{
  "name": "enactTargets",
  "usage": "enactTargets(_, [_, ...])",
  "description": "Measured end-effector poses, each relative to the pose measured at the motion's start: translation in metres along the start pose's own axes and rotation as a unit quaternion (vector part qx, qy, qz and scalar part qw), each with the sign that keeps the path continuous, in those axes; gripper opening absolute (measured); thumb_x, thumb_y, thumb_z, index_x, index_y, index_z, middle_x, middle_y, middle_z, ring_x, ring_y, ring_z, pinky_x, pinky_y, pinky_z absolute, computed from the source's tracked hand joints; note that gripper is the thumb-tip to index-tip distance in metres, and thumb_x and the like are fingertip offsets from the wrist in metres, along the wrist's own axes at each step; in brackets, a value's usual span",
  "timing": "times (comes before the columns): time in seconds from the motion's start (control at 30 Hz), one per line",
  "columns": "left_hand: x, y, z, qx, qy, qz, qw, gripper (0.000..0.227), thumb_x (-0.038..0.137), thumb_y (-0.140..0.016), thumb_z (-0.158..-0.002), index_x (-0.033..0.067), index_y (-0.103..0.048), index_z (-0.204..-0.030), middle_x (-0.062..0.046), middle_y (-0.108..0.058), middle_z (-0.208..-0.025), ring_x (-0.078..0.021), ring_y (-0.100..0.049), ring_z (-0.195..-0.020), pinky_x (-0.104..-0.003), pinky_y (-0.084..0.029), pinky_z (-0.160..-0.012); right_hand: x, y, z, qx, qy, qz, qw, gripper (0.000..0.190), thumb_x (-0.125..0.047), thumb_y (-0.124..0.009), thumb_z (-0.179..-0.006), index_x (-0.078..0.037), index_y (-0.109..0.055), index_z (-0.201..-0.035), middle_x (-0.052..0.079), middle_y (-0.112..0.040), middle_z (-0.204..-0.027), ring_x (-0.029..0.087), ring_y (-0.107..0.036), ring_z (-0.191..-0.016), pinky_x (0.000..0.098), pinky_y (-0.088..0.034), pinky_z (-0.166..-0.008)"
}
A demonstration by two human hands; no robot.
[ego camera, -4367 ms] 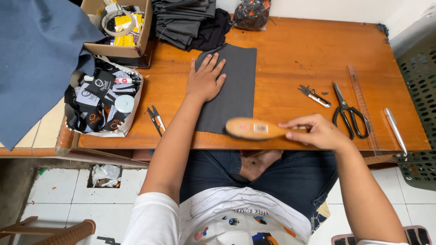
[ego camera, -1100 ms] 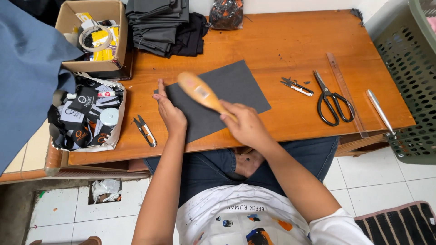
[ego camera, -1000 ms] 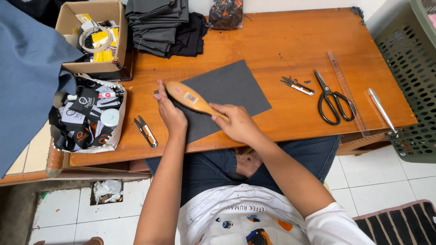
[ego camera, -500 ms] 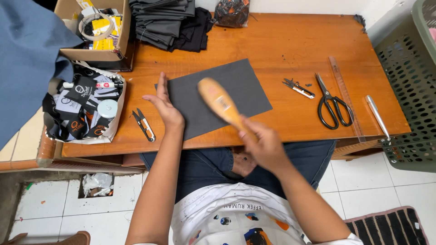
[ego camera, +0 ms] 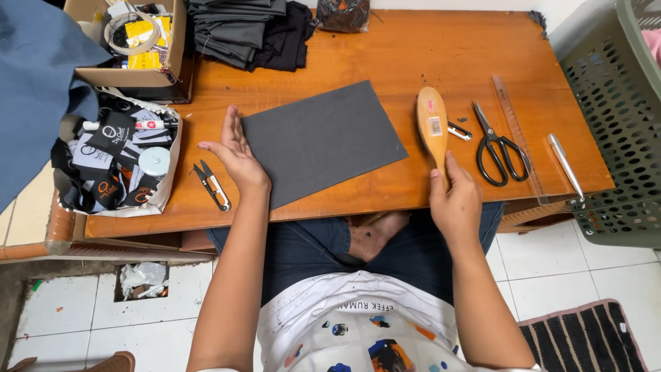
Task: Brushing a piece of dark fabric on a wooden table using a handheld brush to clean or smooth it.
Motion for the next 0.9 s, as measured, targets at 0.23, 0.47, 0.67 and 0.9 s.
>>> enactTargets(0.23, [0.0, 0.0, -0.001, -0.004, -0.006, -0.011, 1.0, 0.084, 0.067, 0.002, -0.08, 0.0137, -0.04, -0.13, -0.008, -0.037, -0.134, -0.0232, -0.019, -0.129, -0.04, -0.01, -0.107, -0.059, -0.024, 0.06, -0.194, 0.147, -0.144, 0.959, 0.038, -0.016, -0.056, -0.077, -0.008, -0.056, -0.115, 0.012, -0.063, -0.073, 0.03, -0.062, -0.067, 0.0341, -0.05, -0.059])
enactTargets(0.47, [0.005, -0.004, 0.001, -0.012, -0.006, -0.027, 1.0, 0.082, 0.065, 0.001, -0.081, 0.0139, -0.041, -0.129, -0.009, -0.037, -0.134, -0.0237, -0.019, -0.129, -0.04, -0.011, -0.107, 0.005, -0.001, 0.031, -0.068, 0.101, -0.055, 0.991, 0.031, -0.009, -0.059, -0.079, -0.001, -0.06, -0.109, 0.019, -0.062, -0.074, 0.034, -0.061, -0.07, 0.0369, -0.047, -0.058])
enactTargets(0.67, [0.006, -0.004, 0.002, -0.005, 0.001, -0.034, 0.999, 0.081, 0.064, 0.002, -0.082, 0.014, -0.04, -0.129, -0.008, -0.038, -0.134, -0.0233, -0.02, -0.129, -0.039, -0.011, -0.107, 0.013, 0.02, 0.024, 0.033, 0.068, 0.041, 0.996, 0.033, -0.004, -0.058, -0.082, 0.006, -0.058, -0.114, 0.023, -0.06, -0.076, 0.036, -0.059, -0.07, 0.0381, -0.046, -0.06])
enactTargets(0.9, [0.005, 0.002, -0.001, 0.017, 0.001, 0.091, 0.996, 0.085, 0.067, -0.004, -0.08, 0.0075, -0.043, -0.127, -0.011, -0.04, -0.131, -0.025, -0.024, -0.127, -0.034, -0.014, -0.108, -0.067, -0.028, 0.076, -0.223, 0.091, -0.241, 0.94, 0.035, -0.014, -0.062, -0.074, -0.009, -0.061, -0.108, 0.008, -0.065, -0.067, 0.02, -0.063, -0.055, 0.0251, -0.049, -0.049])
Point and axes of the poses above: each hand's wrist, its own z-axis away from the middle knuckle, its own y-axis out of the back of the hand, x = y × z, the point moved 2 cm from there along -z, towards the middle knuckle
